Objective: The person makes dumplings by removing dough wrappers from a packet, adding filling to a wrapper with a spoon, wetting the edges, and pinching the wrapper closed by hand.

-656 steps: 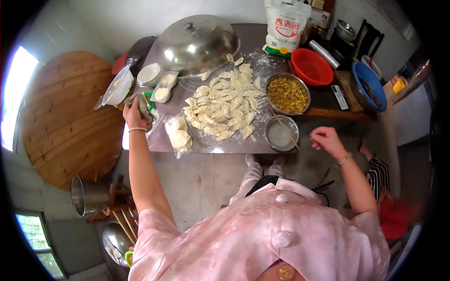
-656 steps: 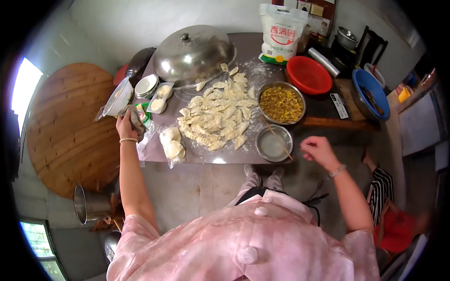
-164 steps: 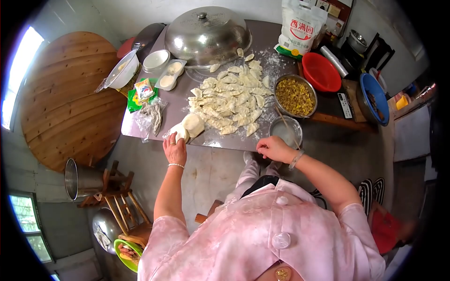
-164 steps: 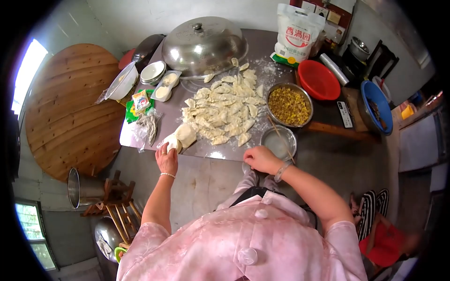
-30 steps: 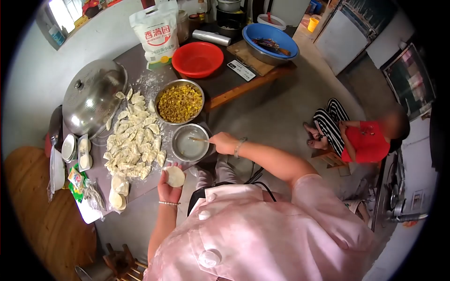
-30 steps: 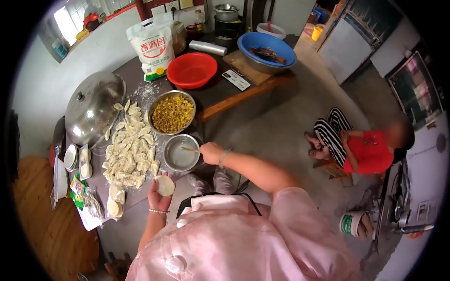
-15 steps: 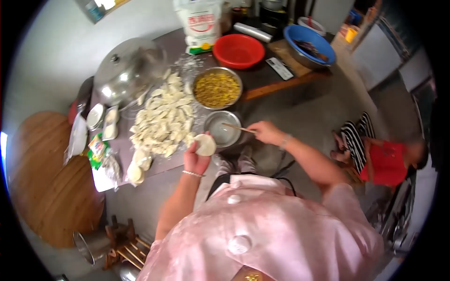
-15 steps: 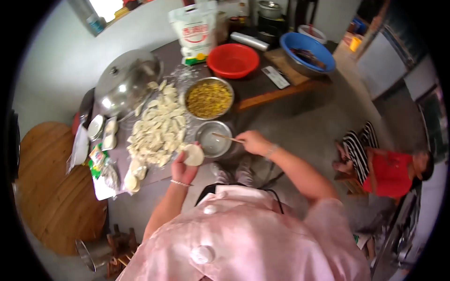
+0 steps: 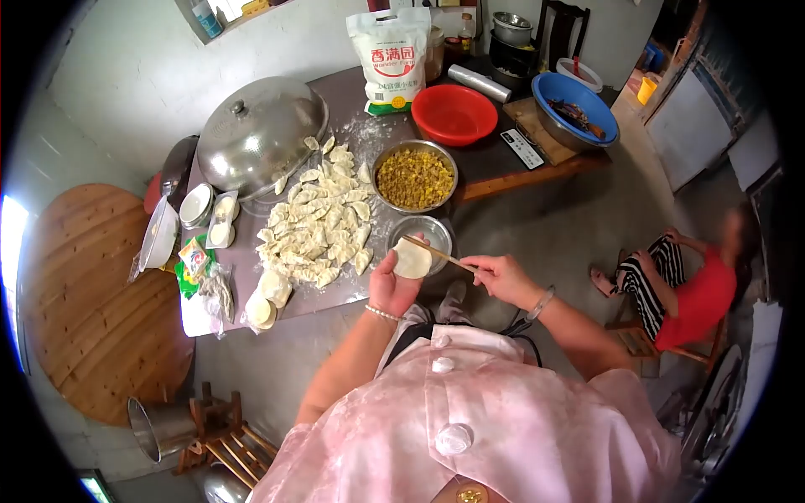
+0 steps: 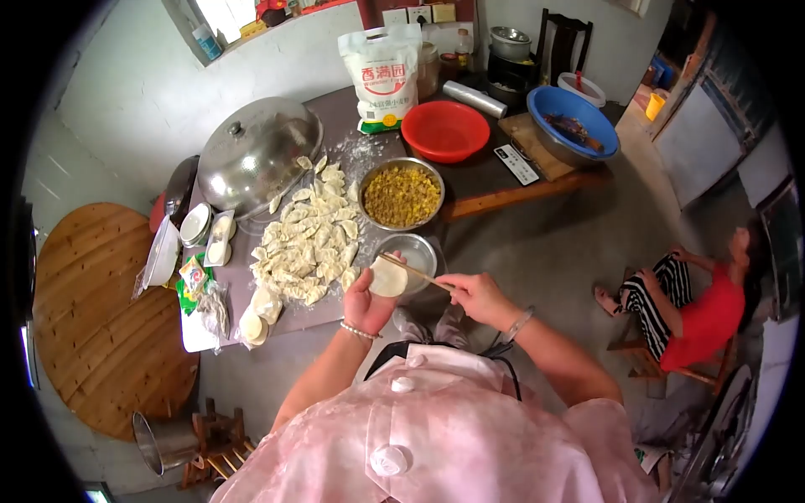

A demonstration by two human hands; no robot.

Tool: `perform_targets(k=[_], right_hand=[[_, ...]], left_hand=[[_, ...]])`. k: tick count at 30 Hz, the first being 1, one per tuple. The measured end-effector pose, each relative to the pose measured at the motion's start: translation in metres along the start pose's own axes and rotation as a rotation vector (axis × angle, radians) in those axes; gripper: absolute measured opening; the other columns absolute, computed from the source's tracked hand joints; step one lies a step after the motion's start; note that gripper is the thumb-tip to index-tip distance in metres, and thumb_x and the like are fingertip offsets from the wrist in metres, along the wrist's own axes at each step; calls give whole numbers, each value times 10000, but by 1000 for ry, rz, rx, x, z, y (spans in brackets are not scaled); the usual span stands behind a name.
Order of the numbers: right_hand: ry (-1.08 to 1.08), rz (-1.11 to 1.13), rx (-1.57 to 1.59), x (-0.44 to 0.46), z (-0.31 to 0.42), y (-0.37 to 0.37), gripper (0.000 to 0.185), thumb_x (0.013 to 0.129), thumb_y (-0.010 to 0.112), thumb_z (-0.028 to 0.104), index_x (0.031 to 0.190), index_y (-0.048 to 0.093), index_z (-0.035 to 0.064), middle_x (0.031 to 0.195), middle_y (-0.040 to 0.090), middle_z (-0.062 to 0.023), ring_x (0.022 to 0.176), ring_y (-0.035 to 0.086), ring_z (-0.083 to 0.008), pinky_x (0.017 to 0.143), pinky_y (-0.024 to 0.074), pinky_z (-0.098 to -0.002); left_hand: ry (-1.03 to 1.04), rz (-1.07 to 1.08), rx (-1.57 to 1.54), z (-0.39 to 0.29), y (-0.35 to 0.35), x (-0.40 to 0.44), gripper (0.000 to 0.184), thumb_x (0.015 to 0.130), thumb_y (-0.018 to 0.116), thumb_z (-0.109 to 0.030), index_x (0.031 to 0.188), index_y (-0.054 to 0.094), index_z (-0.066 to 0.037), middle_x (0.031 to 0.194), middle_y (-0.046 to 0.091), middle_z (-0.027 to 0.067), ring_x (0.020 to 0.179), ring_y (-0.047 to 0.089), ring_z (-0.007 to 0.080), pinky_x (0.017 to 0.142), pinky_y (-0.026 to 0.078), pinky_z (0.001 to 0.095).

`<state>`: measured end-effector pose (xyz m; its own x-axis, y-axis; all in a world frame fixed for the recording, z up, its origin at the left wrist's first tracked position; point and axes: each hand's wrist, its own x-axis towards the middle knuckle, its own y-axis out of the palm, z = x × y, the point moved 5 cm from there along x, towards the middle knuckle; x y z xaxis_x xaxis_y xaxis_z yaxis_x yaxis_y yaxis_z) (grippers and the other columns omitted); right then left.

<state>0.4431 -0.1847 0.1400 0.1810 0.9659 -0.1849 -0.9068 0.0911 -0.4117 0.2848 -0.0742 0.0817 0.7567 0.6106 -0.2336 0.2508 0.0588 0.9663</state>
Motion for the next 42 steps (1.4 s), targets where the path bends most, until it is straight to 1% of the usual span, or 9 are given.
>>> perform_targets(k=[7, 13, 16, 19, 20, 23, 28, 32, 42], right_hand=[[68, -21, 151, -4, -8, -3, 332, 829, 486, 1, 1126, 615, 79, 643, 587, -9, 496, 475, -51, 462, 415, -216], [-61, -16, -19, -10, 22, -5, 315, 819, 490, -10, 1105, 611, 45, 717, 639, -92, 574, 572, -111, 561, 479, -257], [-214, -13, -77, -7, 21, 7, 307, 839, 496, -3, 1118, 609, 57, 715, 624, -50, 586, 546, -80, 561, 466, -232], [-152, -33, -59, -4, 19, 5, 322, 797, 504, -27, 1094, 609, 43, 773, 648, -143, 623, 605, -167, 610, 495, -281], [-150, -35, -71, -3, 21, 4, 323, 795, 507, -28, 1093, 609, 42, 780, 650, -143, 624, 606, -167, 610, 495, -283], [-156, -45, -79, -6, 24, 2, 325, 788, 514, -29, 1092, 607, 39, 798, 651, -144, 624, 606, -168, 611, 495, -287], [-202, -11, -104, -7, 33, 8, 329, 773, 541, -26, 1089, 606, 40, 840, 646, -168, 664, 622, -213, 637, 499, -299], [-351, 7, -226, -10, 40, 18, 343, 750, 584, -8, 1084, 615, 63, 874, 632, -178, 771, 612, -307, 676, 500, -338], [-567, -60, -576, -20, 58, 29, 331, 743, 590, 20, 1056, 636, 118, 707, 561, -99, 649, 576, -272, 560, 471, -355]], left_hand=[[-22, -3, 124, 0, -5, -4, 421, 930, 374, -176, 1311, 362, 3, 1355, 408, 143, 1252, 393, 280, 1075, 274, 399], [54, 24, 408, -10, -11, -6, 500, 872, 499, -104, 1340, 339, -31, 1349, 417, 139, 1251, 395, 281, 1061, 298, 393], [8, 38, 416, -6, 1, -9, 459, 901, 394, -47, 1352, 309, -35, 1338, 425, 139, 1255, 393, 276, 1060, 299, 387], [-41, 35, 416, -4, 7, -12, 470, 904, 381, -43, 1363, 285, -37, 1336, 426, 139, 1256, 390, 279, 1061, 297, 390], [-34, 78, 440, -5, 2, -11, 512, 884, 485, -114, 1356, 306, -29, 1373, 386, 140, 1261, 383, 283, 1055, 307, 394], [-70, 85, 378, -6, -7, -8, 463, 898, 435, -96, 1341, 317, -36, 1345, 422, 136, 1240, 409, 274, 1056, 308, 376], [4, 82, 114, -8, 7, -9, 766, 883, 247, -624, 1337, 300, -9, 1371, 384, 150, 1267, 353, 324, 1063, 262, 445], [68, 68, 3, -10, 14, -9, 754, 891, 243, -613, 1320, 306, 5, 1374, 373, 170, 1265, 355, 333, 1067, 259, 455], [204, 43, -124, -35, 18, -1, 708, 927, 226, -540, 1325, 282, 43, 1391, 342, 185, 1275, 343, 348, 1076, 252, 466]])
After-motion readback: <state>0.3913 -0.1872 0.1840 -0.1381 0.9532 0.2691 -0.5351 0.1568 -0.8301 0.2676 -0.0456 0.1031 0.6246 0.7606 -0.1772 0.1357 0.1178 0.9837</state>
